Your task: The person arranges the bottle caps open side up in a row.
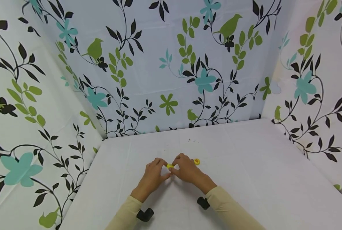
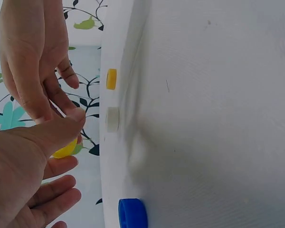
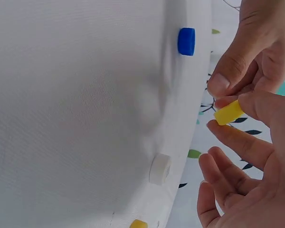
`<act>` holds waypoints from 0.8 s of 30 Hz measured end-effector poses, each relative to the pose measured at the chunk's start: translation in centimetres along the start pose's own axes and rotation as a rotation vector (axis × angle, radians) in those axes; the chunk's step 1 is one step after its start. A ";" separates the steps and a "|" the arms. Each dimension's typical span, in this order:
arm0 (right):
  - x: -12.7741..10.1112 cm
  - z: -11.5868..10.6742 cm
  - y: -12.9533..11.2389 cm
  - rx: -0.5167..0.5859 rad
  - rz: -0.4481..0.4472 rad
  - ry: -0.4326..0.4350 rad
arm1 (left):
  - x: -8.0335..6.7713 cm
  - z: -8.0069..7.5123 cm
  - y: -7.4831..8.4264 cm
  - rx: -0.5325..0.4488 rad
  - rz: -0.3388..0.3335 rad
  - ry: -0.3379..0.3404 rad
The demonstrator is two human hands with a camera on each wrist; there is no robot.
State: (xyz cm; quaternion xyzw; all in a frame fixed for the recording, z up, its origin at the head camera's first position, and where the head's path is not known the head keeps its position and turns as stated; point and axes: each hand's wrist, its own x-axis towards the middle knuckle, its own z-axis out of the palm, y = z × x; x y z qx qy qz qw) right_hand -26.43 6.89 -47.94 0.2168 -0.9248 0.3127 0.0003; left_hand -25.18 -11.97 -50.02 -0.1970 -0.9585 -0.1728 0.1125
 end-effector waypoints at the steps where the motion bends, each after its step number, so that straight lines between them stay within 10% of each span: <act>1: -0.1 0.0 0.0 0.009 0.003 0.000 | 0.0 0.0 0.0 0.000 0.005 0.009; 24: -0.7 0.5 1.2 0.062 -0.075 -0.015 | -0.3 0.2 0.4 -0.018 0.044 0.010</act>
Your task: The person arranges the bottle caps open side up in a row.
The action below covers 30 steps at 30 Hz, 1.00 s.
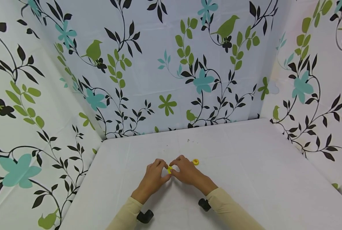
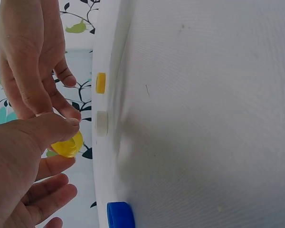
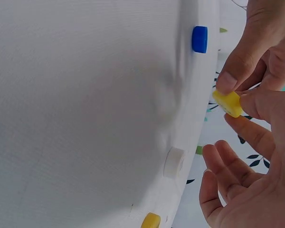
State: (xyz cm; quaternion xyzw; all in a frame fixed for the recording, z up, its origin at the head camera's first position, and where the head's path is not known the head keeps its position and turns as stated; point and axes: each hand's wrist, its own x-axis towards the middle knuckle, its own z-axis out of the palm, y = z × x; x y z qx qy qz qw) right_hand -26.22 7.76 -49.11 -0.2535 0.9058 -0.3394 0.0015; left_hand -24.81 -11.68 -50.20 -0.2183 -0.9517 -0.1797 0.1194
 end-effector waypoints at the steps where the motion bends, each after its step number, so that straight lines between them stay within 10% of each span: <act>1: 0.0 0.1 0.1 -0.005 -0.003 -0.005 | 0.0 0.0 0.0 -0.002 0.001 -0.007; 30: 0.5 1.9 1.2 -0.244 -0.060 0.006 | -0.2 1.3 -1.1 0.039 0.031 -0.036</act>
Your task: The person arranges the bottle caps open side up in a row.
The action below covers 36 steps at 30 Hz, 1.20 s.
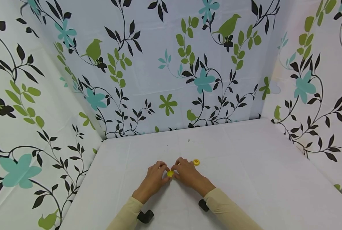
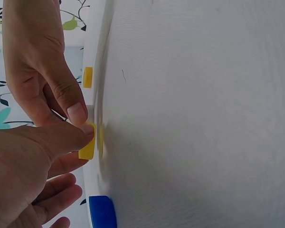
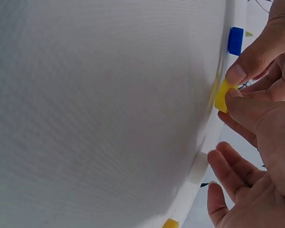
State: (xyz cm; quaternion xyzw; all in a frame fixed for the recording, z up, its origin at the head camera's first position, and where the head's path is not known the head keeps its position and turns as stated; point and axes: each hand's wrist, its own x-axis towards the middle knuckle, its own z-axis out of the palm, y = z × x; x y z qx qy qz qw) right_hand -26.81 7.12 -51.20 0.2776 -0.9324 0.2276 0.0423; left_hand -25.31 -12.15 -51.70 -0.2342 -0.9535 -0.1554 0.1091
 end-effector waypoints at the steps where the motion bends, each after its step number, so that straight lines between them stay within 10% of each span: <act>1: 0.0 0.1 0.0 -0.008 -0.004 0.006 | 0.0 0.0 0.0 0.000 -0.003 -0.002; 36: -0.3 -0.2 0.4 -0.062 -0.009 0.035 | 0.2 -0.1 0.3 -0.040 -0.033 -0.064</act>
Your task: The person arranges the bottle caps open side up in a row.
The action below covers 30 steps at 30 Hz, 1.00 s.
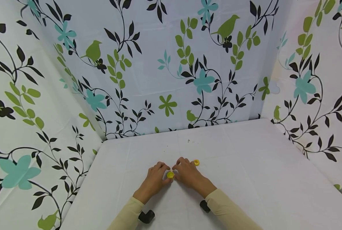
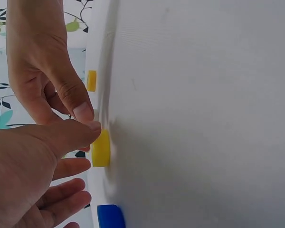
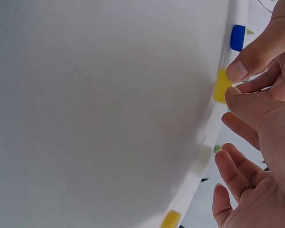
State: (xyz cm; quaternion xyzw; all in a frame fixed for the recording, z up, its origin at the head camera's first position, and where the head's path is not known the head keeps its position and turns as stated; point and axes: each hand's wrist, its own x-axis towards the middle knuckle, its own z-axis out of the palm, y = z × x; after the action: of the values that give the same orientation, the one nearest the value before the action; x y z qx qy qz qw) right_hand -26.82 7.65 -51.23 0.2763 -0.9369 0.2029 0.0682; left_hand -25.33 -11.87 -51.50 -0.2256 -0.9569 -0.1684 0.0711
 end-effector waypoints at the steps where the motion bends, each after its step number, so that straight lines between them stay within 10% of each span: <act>1: 0.0 -0.2 0.2 0.003 0.003 0.003 | 0.2 -0.1 0.2 -0.004 -0.005 -0.002; 30: 1.2 -1.8 3.4 -0.066 0.182 -0.046 | 6.9 0.2 3.0 0.107 -0.062 -0.166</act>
State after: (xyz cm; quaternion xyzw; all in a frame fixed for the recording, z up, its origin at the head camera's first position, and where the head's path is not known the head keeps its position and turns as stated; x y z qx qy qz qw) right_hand -29.70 10.41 -50.51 0.1922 -0.9656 0.1710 0.0368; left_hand -30.14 -6.44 -49.32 -0.2051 -0.9736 -0.0997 -0.0018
